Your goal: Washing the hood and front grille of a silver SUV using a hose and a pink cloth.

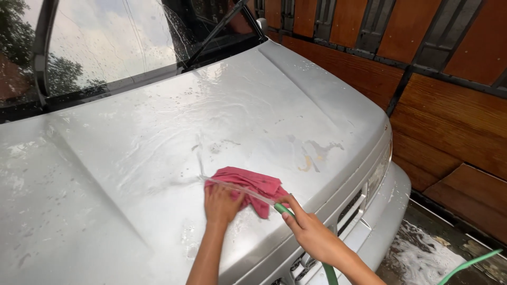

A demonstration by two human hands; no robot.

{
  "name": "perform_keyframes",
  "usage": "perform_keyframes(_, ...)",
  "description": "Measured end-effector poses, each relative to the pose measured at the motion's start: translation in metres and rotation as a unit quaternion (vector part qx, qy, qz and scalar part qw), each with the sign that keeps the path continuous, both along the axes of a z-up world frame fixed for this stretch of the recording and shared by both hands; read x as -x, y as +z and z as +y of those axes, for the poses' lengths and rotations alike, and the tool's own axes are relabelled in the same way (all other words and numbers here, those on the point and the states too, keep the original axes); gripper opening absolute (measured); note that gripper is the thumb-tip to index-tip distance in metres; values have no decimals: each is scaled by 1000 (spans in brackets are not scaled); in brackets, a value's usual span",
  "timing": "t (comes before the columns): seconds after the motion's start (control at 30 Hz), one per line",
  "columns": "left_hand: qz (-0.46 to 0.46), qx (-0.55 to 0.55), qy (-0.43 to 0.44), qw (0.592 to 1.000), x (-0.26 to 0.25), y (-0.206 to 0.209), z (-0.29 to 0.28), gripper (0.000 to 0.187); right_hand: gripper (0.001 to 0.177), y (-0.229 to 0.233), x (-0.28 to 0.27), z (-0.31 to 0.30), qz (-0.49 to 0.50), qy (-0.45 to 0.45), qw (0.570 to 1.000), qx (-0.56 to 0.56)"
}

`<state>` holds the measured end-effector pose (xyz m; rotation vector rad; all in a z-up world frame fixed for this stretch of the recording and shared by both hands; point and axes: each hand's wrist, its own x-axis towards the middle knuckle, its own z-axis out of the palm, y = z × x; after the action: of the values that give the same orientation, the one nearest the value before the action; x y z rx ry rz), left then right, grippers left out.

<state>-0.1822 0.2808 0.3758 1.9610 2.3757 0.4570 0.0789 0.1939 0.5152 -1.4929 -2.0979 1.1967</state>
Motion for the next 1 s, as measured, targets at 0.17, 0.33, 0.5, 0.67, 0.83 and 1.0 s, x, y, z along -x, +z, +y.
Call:
perform_keyframes(0.17,-2,-69,126,990,141,-13,-26,82,37,-1,11,-1,-23,-7,1000,13)
perform_keyframes(0.33,25,-122,262,957,268,-45,-89,80,39,23,33,-21,-1,-30,999,39)
perform_keyframes(0.5,35,-153,350,924,279,-52,-141,57,39,41,61,-36,65,-44,994,71)
perform_keyframes(0.67,0,-189,253,949,253,-57,-137,54,39,38,60,-37,121,-63,988,78)
perform_keyframes(0.83,-62,-197,169,964,217,-17,-99,58,37,35,29,-35,154,-110,979,79)
perform_keyframes(1.0,74,-100,251,960,161,-11,-29,61,36,22,-15,-37,187,-192,958,99)
